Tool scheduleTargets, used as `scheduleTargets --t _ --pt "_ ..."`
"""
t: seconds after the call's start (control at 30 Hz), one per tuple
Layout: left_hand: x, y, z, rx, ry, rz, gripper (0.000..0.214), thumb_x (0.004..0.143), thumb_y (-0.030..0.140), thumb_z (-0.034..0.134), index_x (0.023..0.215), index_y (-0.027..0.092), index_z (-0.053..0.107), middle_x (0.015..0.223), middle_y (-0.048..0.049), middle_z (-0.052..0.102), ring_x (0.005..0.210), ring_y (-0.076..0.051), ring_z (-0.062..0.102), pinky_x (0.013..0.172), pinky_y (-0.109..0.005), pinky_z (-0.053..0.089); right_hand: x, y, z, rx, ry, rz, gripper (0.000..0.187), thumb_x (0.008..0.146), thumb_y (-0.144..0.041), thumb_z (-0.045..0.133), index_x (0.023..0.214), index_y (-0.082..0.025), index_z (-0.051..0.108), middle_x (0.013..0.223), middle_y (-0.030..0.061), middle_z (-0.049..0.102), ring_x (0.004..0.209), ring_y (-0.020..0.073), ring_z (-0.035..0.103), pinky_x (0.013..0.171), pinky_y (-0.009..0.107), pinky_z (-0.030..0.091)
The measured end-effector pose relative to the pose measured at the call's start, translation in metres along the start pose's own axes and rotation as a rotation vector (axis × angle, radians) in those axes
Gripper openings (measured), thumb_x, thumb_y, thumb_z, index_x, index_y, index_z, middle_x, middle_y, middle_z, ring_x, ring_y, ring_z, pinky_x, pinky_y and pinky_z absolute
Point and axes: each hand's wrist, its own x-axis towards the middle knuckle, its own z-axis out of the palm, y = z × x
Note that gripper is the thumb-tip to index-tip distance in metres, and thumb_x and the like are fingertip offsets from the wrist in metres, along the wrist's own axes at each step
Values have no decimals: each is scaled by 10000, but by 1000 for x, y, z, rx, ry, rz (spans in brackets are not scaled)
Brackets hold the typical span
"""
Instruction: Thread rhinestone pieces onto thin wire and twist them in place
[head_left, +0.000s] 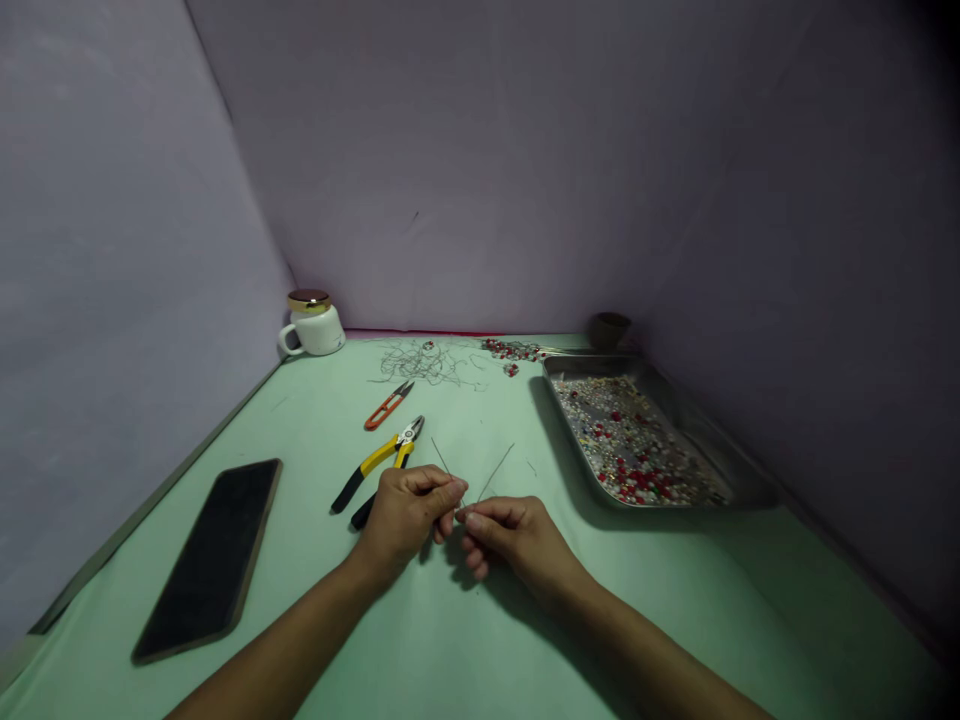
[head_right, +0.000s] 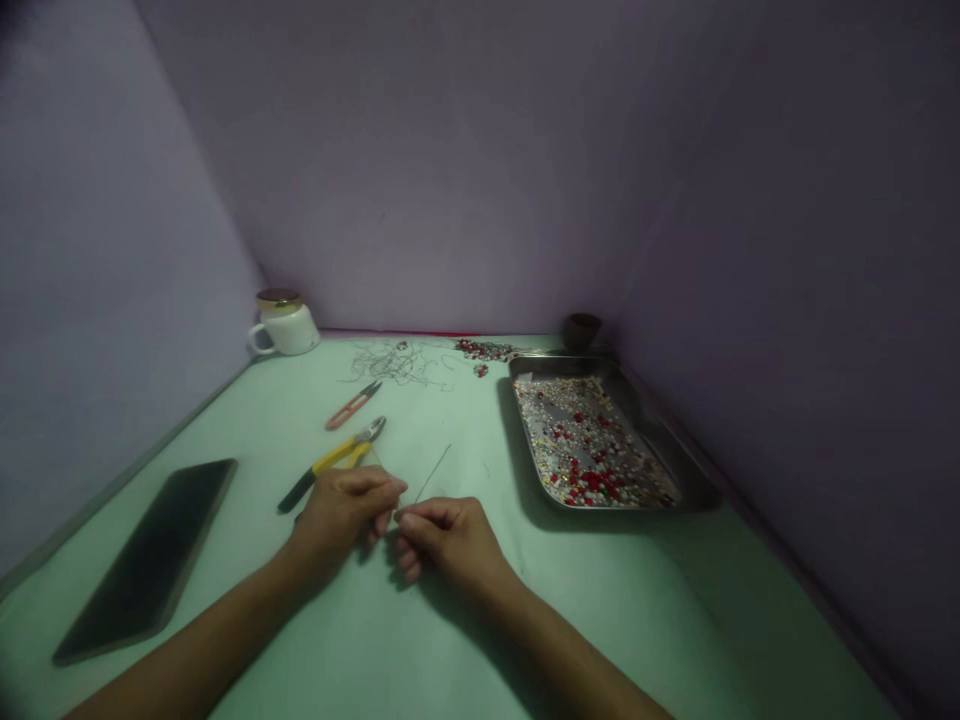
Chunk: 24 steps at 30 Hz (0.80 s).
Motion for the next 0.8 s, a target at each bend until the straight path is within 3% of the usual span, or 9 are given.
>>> scheduleTargets --t 0.2,0.3,0.43,0.63,0.8 --pt "3 -5 -4 107 40 -56 192 691 241 605 526 143 613 335 49 471 299 -68 392 329 -181 298 1 4 1 27 102 -22 378 554 -434 744 613 -77 636 503 31 549 398 103 493 439 288 408" --pt "5 -5 -8 71 56 -46 137 691 238 610 595 144 635 357 44 506 317 -73 417 341 -181 330 1 4 3 25 145 -23 391 539 -441 750 607 -77 624 503 33 550 397 106 493 436 289 406" --pt "8 -6 -12 -3 80 -53 203 698 277 618 545 145 598 358 36 518 315 -71 423 333 -176 322 1 2 4 53 166 -11 397 526 -435 757 609 -74 616 496 31 549 392 102 488 431 284 404" --pt "12 -17 -15 -101 23 -80 228 706 313 617 565 137 584 377 39 513 327 -66 425 345 -176 333 1 2 5 64 198 -13 411 517 -437 758 634 -72 612 502 28 556 398 103 496 437 284 421" --pt "12 -21 -17 -189 -40 -89 130 677 251 642 694 121 635 444 26 555 387 -67 467 384 -169 355 -1 0 2 90 162 -6 393 528 -423 757 628 -76 602 496 25 555 394 97 492 428 272 416"
